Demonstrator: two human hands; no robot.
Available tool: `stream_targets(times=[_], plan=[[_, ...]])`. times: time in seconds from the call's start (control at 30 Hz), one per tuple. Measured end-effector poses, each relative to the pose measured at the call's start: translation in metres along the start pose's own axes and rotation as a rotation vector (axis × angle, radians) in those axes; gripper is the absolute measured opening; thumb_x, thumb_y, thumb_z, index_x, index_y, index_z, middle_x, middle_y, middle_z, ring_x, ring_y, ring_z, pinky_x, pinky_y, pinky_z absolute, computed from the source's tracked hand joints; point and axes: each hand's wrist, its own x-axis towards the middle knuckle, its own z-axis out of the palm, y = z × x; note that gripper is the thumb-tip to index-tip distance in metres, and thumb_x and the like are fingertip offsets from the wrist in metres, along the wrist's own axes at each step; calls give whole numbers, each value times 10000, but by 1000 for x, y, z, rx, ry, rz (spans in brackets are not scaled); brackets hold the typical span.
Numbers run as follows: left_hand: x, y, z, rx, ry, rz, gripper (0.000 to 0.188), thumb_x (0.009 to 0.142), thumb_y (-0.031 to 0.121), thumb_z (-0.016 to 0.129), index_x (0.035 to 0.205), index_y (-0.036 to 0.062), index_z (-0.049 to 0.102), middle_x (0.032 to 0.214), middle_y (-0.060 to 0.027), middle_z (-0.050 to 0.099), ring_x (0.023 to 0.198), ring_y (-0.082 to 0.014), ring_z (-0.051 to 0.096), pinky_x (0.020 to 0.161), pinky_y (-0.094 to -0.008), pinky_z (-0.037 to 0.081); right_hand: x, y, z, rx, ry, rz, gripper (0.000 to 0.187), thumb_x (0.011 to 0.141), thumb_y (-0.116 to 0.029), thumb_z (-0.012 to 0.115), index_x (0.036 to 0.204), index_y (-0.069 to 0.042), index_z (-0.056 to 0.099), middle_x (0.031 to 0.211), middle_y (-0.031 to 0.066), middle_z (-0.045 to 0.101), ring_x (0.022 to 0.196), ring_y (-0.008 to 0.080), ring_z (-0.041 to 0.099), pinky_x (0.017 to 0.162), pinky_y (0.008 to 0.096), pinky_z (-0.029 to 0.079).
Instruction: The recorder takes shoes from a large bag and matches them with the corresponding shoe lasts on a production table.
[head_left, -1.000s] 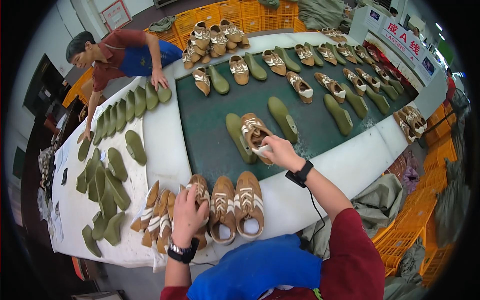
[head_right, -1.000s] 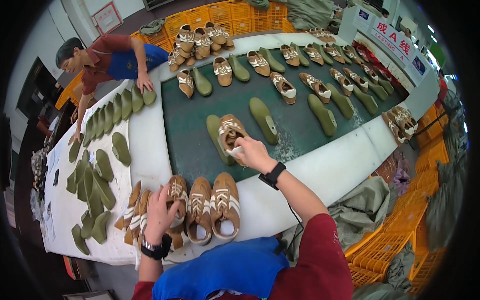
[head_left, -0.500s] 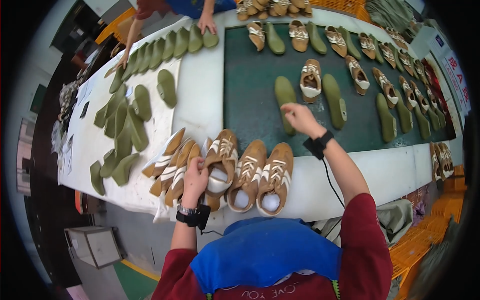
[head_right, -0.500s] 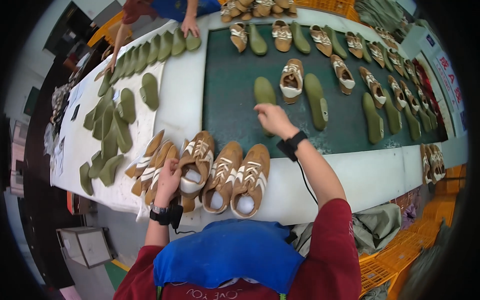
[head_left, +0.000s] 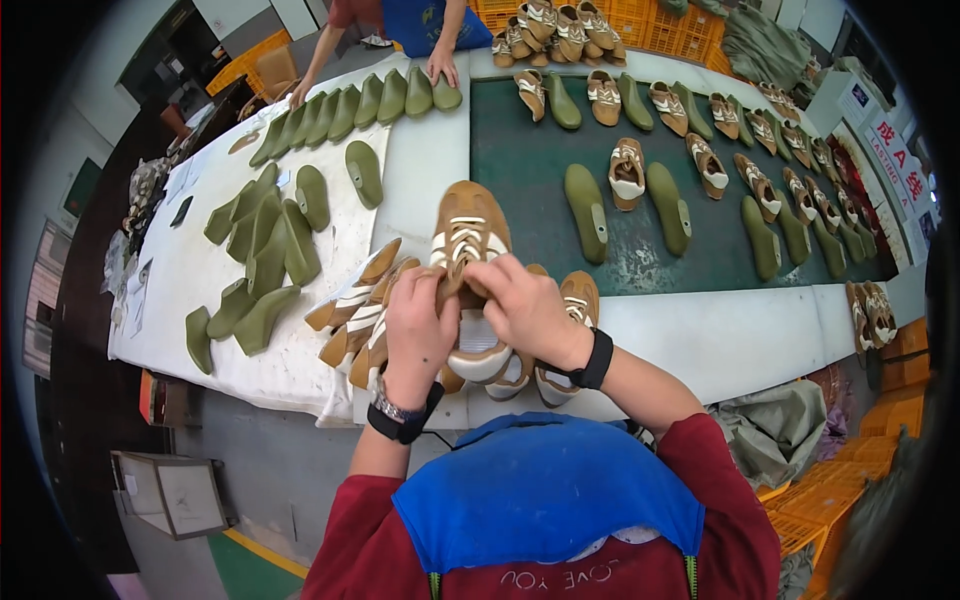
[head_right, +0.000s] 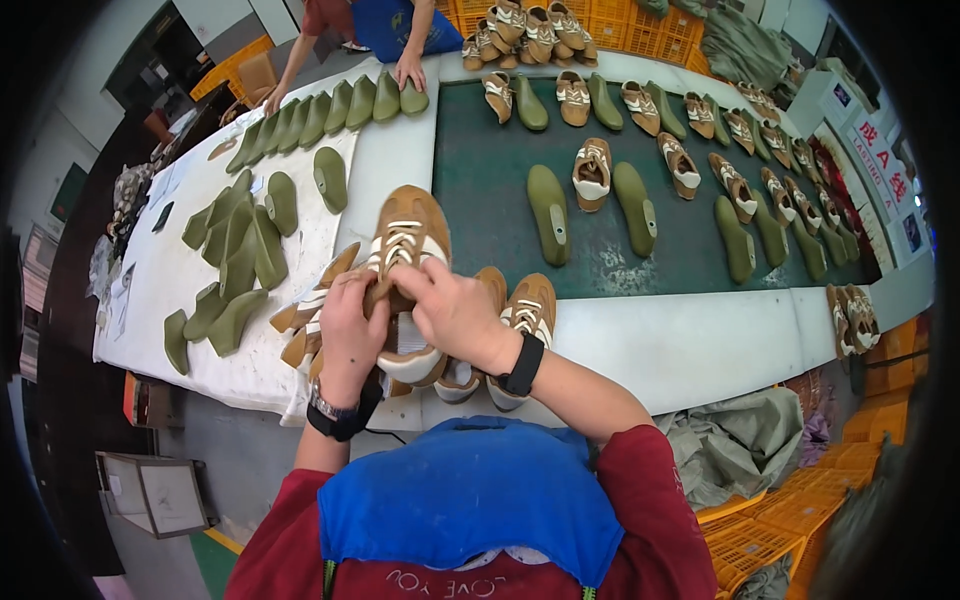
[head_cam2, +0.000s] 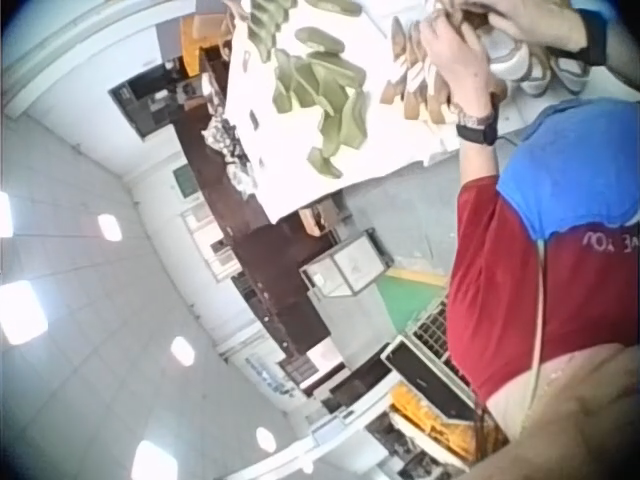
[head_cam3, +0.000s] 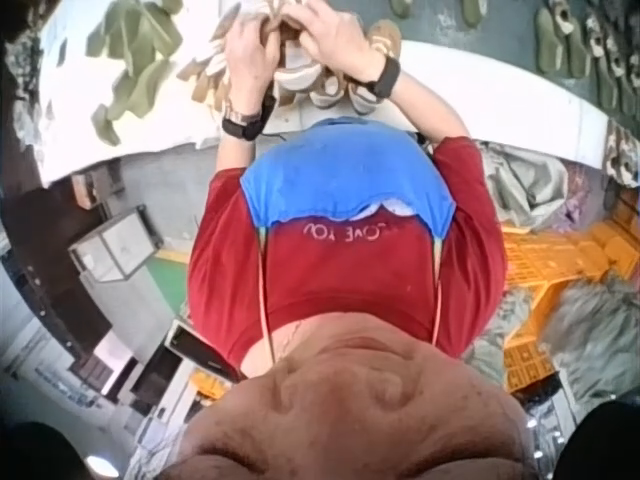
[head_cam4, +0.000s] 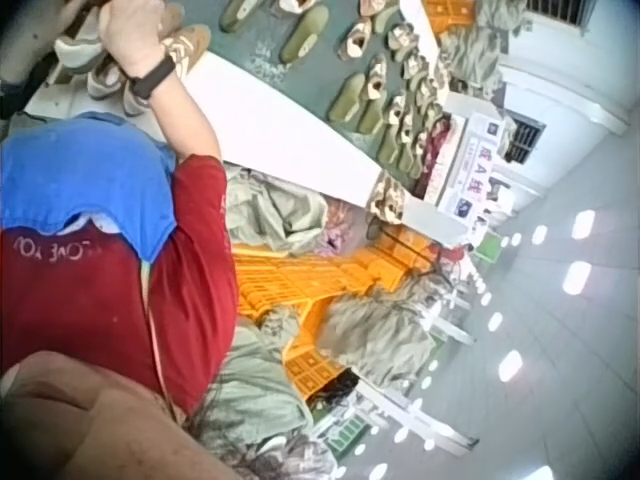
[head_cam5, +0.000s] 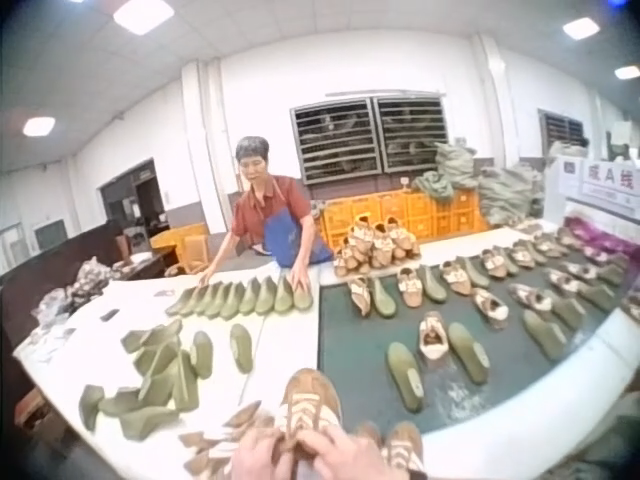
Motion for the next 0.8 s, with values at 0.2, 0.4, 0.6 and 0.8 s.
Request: stream_targets(times=[0.2,0.4,0.6,0.8], plan=[[-5,10,-8,-197,94,-65,141,791,-5,571,920,-42,613,788,-176,621,705,-320,608,634,-353,486,0,-14,-9,60,8,97,382,735,20,509,1055,-179,569,932,147,503,699,356,590,589,417,510],[10,-6,-14,-333,157,-217,247,798,-33,531,1044,-28,553,804,-165,636,683,-312,616,629,-359,490,-12,-15,-17,59,-241,-94,268,732,21,520,923,-159,578,934,156,463,756,355,568,593,419,477],[6,2,-3,-176,-4,160,396,770,-141,445,1108,41,542,1102,-159,500,948,-274,540,774,-344,455,-17,2,-26,115,41,36,304,715,79,497,986,-56,526,934,132,542,780,320,587,648,363,487],[12,27,-2,-71,-160,307,225,665,-61,552,829,77,620,1028,-140,532,910,-323,522,751,-369,463,-14,3,-32,180,241,108,391,703,79,488,1064,-72,461,884,125,547,718,303,582,618,350,492]])
